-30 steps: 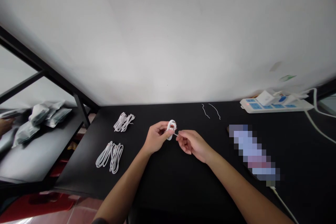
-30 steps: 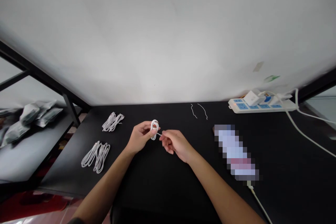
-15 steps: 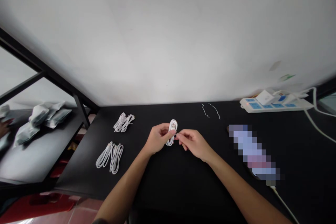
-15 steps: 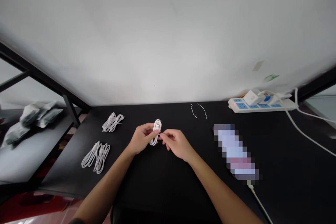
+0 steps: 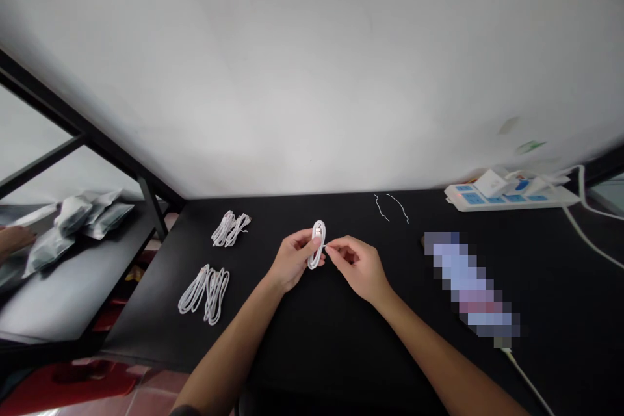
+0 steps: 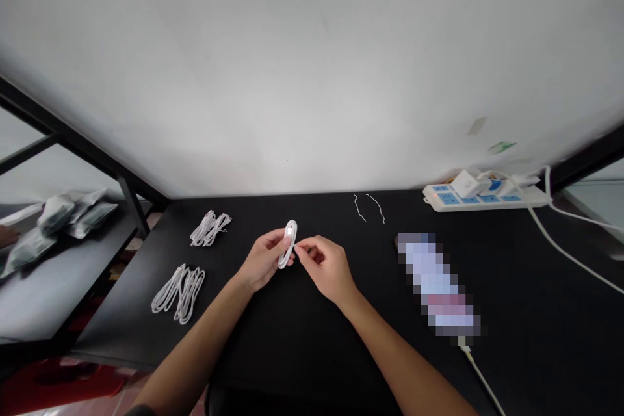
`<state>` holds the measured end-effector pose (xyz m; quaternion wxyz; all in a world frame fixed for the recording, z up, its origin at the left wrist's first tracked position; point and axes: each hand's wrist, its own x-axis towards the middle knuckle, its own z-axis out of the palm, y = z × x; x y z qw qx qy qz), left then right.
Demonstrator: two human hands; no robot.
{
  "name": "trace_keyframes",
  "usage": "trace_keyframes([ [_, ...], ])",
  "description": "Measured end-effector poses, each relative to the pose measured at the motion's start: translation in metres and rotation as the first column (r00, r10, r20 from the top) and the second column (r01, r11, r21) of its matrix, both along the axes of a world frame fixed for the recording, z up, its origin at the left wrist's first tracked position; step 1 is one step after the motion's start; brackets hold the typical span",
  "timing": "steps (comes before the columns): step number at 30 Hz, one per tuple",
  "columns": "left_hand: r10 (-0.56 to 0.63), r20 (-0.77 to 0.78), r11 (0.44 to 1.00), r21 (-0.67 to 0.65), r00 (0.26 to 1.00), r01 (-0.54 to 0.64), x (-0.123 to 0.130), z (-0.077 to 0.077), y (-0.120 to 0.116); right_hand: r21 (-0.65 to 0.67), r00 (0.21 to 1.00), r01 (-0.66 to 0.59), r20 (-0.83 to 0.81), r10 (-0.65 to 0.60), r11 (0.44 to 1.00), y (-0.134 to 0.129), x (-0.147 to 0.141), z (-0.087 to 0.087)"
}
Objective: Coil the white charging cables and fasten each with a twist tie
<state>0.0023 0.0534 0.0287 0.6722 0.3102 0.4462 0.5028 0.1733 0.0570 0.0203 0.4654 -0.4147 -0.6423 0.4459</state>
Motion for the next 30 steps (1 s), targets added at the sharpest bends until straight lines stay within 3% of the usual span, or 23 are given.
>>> trace_keyframes([
  [3,0.079,-0.118,0.986,0.157,0.990,-0.060,0.002,0.000,-0.001,-0.370,0.978,-0.095,-0.210,0.017,0.924,0.001,-0.003,0.001],
  [6,0.141,-0.235,0.946,0.320,0.962,-0.060,0.001,0.000,-0.003,-0.499,0.950,-0.200,-0.309,0.043,0.843,0.003,0.000,0.001],
  [9,0.190,-0.285,0.925,0.374,0.939,-0.073,0.001,0.000,-0.004,-0.471,0.957,-0.214,-0.276,0.087,0.856,0.004,0.002,0.001],
  [12,0.175,-0.227,0.949,0.297,0.958,-0.103,0.003,-0.002,-0.004,-0.369,0.976,-0.171,-0.189,0.106,0.914,0.002,0.002,0.001],
  [15,0.149,-0.112,0.973,0.196,0.982,-0.125,0.007,-0.002,-0.003,-0.102,0.996,-0.088,0.008,0.090,0.991,-0.001,0.002,0.001],
  [17,0.130,-0.059,0.982,0.149,0.990,-0.120,0.008,-0.001,-0.003,0.088,0.991,-0.052,0.129,0.041,0.995,-0.002,0.003,0.001],
  [19,0.116,-0.019,0.985,0.132,0.993,-0.113,0.008,0.001,-0.003,0.173,0.985,-0.039,0.175,0.009,0.984,-0.002,0.005,0.001],
  [23,0.037,0.082,0.990,0.131,0.996,-0.047,0.003,0.004,-0.005,0.169,0.988,-0.036,0.157,0.009,0.985,-0.002,0.007,0.002],
  [30,-0.178,0.366,0.983,0.098,0.913,0.152,-0.008,0.010,-0.016,-0.102,0.992,-0.124,-0.018,0.123,0.987,0.004,0.011,0.005],
])
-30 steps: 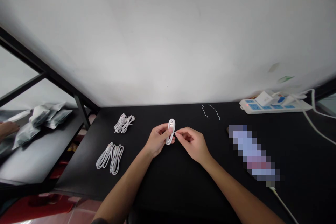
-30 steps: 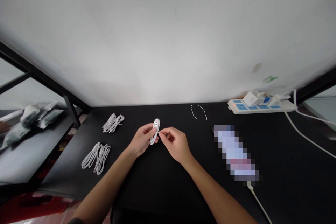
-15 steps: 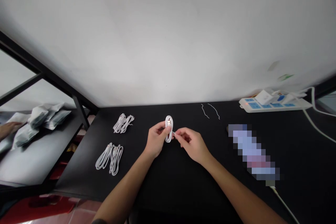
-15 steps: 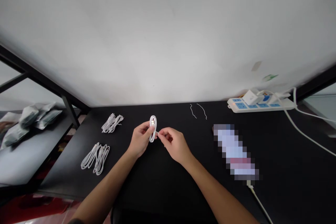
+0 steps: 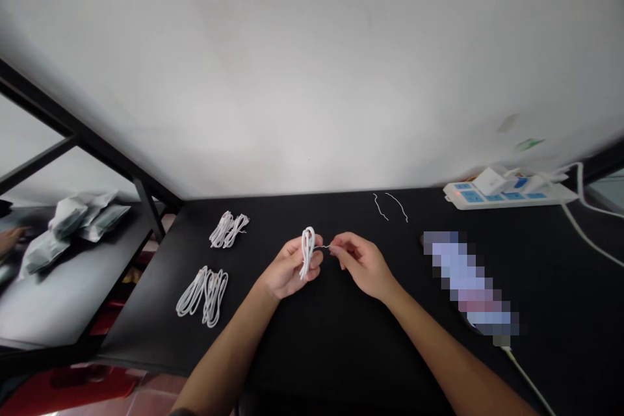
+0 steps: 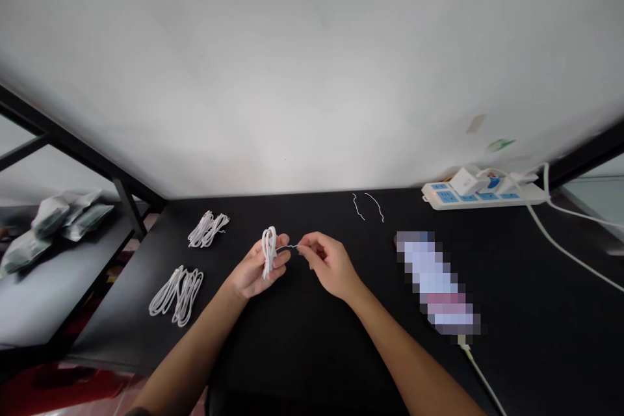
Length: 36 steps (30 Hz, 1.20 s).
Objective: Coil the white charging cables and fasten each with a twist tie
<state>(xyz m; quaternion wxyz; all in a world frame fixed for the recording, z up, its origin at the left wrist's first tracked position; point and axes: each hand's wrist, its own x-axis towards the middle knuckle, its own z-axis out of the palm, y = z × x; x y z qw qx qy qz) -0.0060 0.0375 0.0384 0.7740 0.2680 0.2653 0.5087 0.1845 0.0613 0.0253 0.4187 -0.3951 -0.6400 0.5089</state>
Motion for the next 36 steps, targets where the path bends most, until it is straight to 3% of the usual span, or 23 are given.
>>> trace_keyframes([
  [6,0.051,0.180,0.996,-0.083,0.982,-0.037,-0.013,0.005,-0.001,-0.087,0.998,0.030,-0.049,-0.035,0.996,0.014,0.013,0.003],
  [11,0.200,0.099,0.975,-0.118,0.975,-0.189,-0.010,0.006,0.013,-0.067,0.986,0.159,-0.044,-0.162,0.985,0.021,0.022,0.007],
  [14,0.246,0.083,0.963,-0.136,0.966,-0.234,-0.007,0.006,0.018,-0.056,0.997,0.081,-0.008,-0.081,0.995,0.021,0.027,0.012],
  [18,0.220,0.140,0.964,-0.182,0.965,-0.194,-0.015,0.006,0.017,-0.043,0.995,-0.066,0.078,0.070,0.997,0.022,0.037,0.018],
  [20,0.207,0.153,0.969,-0.169,0.966,-0.181,-0.019,0.007,0.017,-0.004,0.993,0.028,0.115,-0.028,1.000,0.026,0.043,0.016],
  [22,0.229,0.106,0.969,-0.123,0.968,-0.215,-0.019,0.006,0.019,0.101,0.957,0.231,0.158,-0.245,0.968,0.033,0.047,0.009],
  [25,0.300,-0.146,0.953,-0.005,0.943,-0.304,-0.015,0.000,0.022,0.361,0.783,0.468,0.254,-0.568,0.806,0.045,0.049,-0.007],
  [27,0.334,-0.404,0.942,0.108,0.852,-0.318,-0.013,-0.007,0.024,0.479,0.659,0.472,0.366,-0.657,0.740,0.052,0.047,-0.018],
  [30,0.355,-0.704,0.935,0.257,0.616,-0.244,-0.012,-0.017,0.023,0.493,0.523,0.425,0.551,-0.650,0.759,0.057,0.043,-0.028],
  [33,0.368,-0.832,0.930,0.332,0.414,-0.160,-0.013,-0.021,0.022,0.439,0.432,0.440,0.661,-0.614,0.783,0.054,0.040,-0.027],
  [36,0.393,-0.878,0.919,0.380,0.272,-0.104,-0.017,-0.018,0.014,0.386,0.413,0.466,0.701,-0.581,0.797,0.048,0.039,-0.021],
])
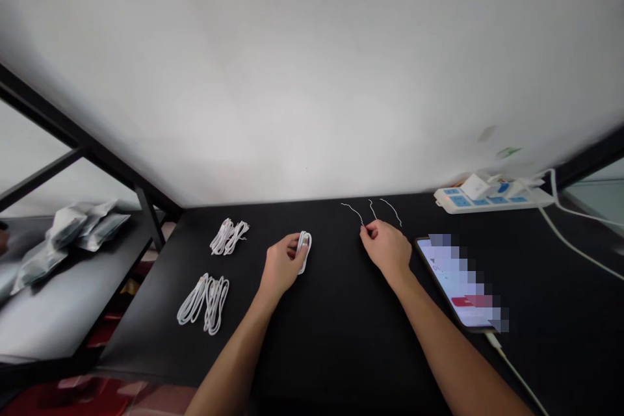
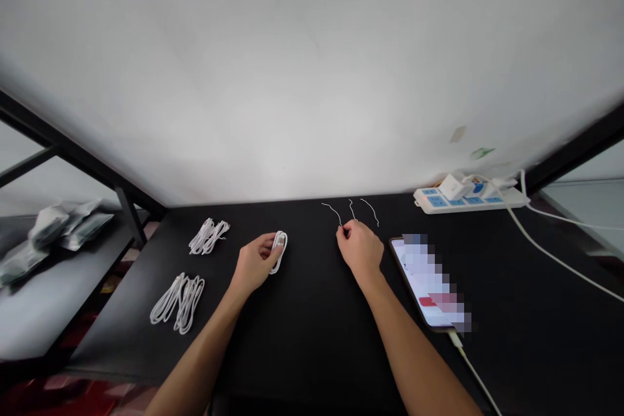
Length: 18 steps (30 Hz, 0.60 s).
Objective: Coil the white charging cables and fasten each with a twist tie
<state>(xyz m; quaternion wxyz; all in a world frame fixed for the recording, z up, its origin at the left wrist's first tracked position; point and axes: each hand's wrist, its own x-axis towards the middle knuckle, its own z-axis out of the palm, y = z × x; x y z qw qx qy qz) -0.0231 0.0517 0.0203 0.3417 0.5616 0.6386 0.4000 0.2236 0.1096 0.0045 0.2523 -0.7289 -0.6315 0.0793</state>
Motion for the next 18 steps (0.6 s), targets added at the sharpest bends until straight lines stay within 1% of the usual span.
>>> trace_keyframes([
  [3,0.042,-0.163,0.999,-0.001,0.986,-0.043,-0.011,0.006,-0.021,0.006,0.999,-0.027,-0.033,0.027,1.000,-0.005,0.001,0.005],
  [6,0.129,-0.362,0.992,0.033,0.923,-0.125,-0.031,0.010,-0.055,0.043,0.993,-0.070,-0.089,0.074,0.997,-0.009,0.000,0.007],
  [8,0.204,-0.523,0.979,0.108,0.828,-0.174,-0.045,0.010,-0.079,0.078,0.986,-0.100,-0.126,0.109,0.992,-0.011,-0.001,0.007],
  [9,0.234,-0.602,0.972,0.135,0.764,-0.192,-0.052,0.010,-0.090,0.100,0.982,-0.116,-0.136,0.129,0.988,-0.012,-0.003,0.007],
  [11,0.303,-0.706,0.952,0.189,0.640,-0.242,-0.062,0.008,-0.105,0.144,0.975,-0.145,-0.145,0.166,0.979,-0.014,-0.006,0.007],
  [13,0.365,-0.756,0.927,0.242,0.543,-0.287,-0.071,0.005,-0.114,0.171,0.970,-0.163,-0.154,0.190,0.972,-0.015,-0.008,0.007],
  [15,0.412,-0.778,0.904,0.283,0.474,-0.320,-0.078,0.002,-0.118,0.183,0.964,-0.175,-0.168,0.206,0.967,-0.017,-0.010,0.008],
  [17,0.433,-0.785,0.891,0.300,0.443,-0.341,-0.086,0.002,-0.119,0.198,0.959,-0.187,-0.175,0.223,0.962,-0.018,-0.010,0.009],
  [18,0.434,-0.781,0.891,0.300,0.449,-0.340,-0.089,0.003,-0.117,0.210,0.957,-0.194,-0.176,0.232,0.958,-0.018,-0.010,0.009],
])
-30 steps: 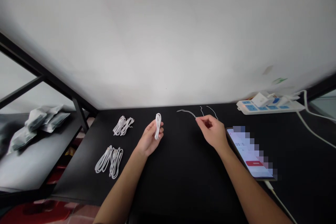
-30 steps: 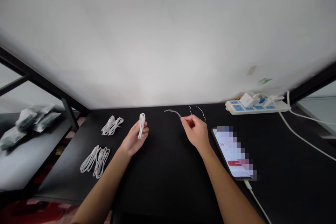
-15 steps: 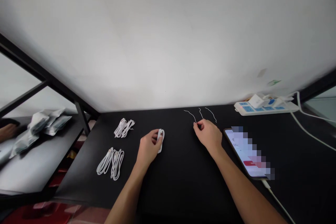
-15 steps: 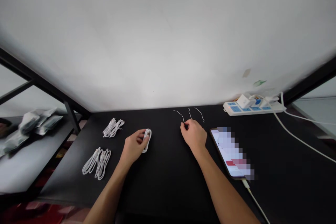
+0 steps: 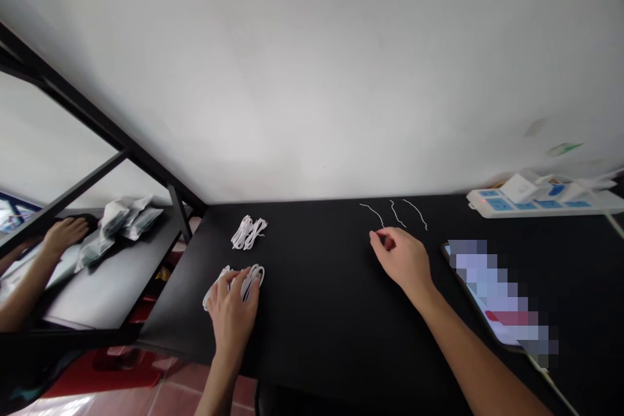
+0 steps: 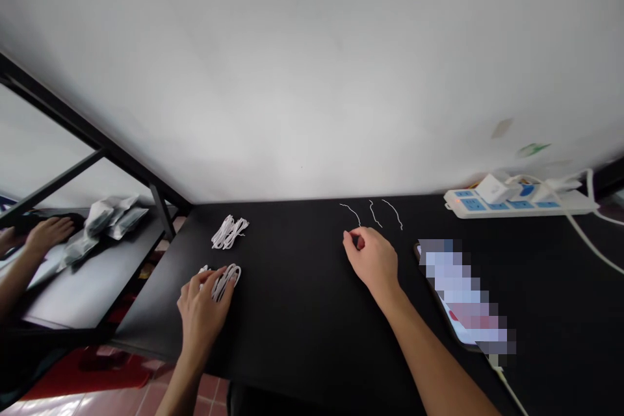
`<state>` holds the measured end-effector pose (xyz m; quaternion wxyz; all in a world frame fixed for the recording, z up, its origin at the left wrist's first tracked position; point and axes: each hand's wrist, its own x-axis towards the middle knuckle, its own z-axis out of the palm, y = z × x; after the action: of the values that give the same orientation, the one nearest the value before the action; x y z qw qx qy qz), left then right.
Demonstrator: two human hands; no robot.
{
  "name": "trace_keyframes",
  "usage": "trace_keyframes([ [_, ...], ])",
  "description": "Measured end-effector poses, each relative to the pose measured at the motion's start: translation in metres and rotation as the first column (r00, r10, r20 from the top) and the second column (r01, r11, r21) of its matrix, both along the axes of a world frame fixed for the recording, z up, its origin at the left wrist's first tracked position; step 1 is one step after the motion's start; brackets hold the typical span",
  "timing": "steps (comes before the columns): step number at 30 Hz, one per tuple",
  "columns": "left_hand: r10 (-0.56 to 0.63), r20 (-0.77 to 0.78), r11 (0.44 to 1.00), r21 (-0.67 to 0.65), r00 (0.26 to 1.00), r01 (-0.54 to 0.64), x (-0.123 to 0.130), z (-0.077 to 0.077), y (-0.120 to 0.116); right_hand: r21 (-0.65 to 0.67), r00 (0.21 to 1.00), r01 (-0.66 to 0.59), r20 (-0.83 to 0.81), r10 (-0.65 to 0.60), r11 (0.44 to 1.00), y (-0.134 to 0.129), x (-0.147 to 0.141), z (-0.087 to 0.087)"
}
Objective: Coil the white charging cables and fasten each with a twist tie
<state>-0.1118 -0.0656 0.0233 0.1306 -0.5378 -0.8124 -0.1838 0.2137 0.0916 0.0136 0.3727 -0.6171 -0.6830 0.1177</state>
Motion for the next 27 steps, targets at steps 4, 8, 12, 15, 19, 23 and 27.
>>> trace_keyframes([
  [4,-0.041,0.047,0.998,0.046,0.998,0.038,-0.009,0.014,0.028,0.045,0.999,-0.033,-0.024,0.034,0.998,0.000,0.000,0.002],
  [8,0.053,0.031,0.989,-0.139,0.998,-0.048,-0.016,0.028,0.087,0.067,0.990,-0.121,-0.071,0.125,0.990,-0.001,-0.001,-0.001],
  [12,0.048,0.001,0.940,-0.338,0.999,-0.045,-0.017,0.028,0.126,0.095,0.968,-0.212,-0.119,0.222,0.973,-0.003,-0.002,-0.005],
  [15,-0.003,0.047,0.943,-0.333,0.999,0.019,-0.010,0.022,0.129,0.092,0.956,-0.244,-0.143,0.255,0.965,-0.004,-0.002,-0.004],
  [19,-0.136,0.242,0.927,-0.312,0.961,0.210,0.014,0.019,0.122,0.054,0.934,-0.291,-0.202,0.296,0.955,-0.008,-0.005,0.001],
  [23,-0.311,0.621,0.901,-0.048,0.719,0.432,0.063,0.019,0.122,-0.046,0.857,-0.395,-0.379,0.350,0.917,-0.015,-0.013,0.008],
  [27,-0.483,0.867,0.738,0.327,0.122,0.590,0.115,0.015,0.129,-0.323,0.619,-0.620,-0.761,0.193,0.715,-0.021,-0.019,0.014],
])
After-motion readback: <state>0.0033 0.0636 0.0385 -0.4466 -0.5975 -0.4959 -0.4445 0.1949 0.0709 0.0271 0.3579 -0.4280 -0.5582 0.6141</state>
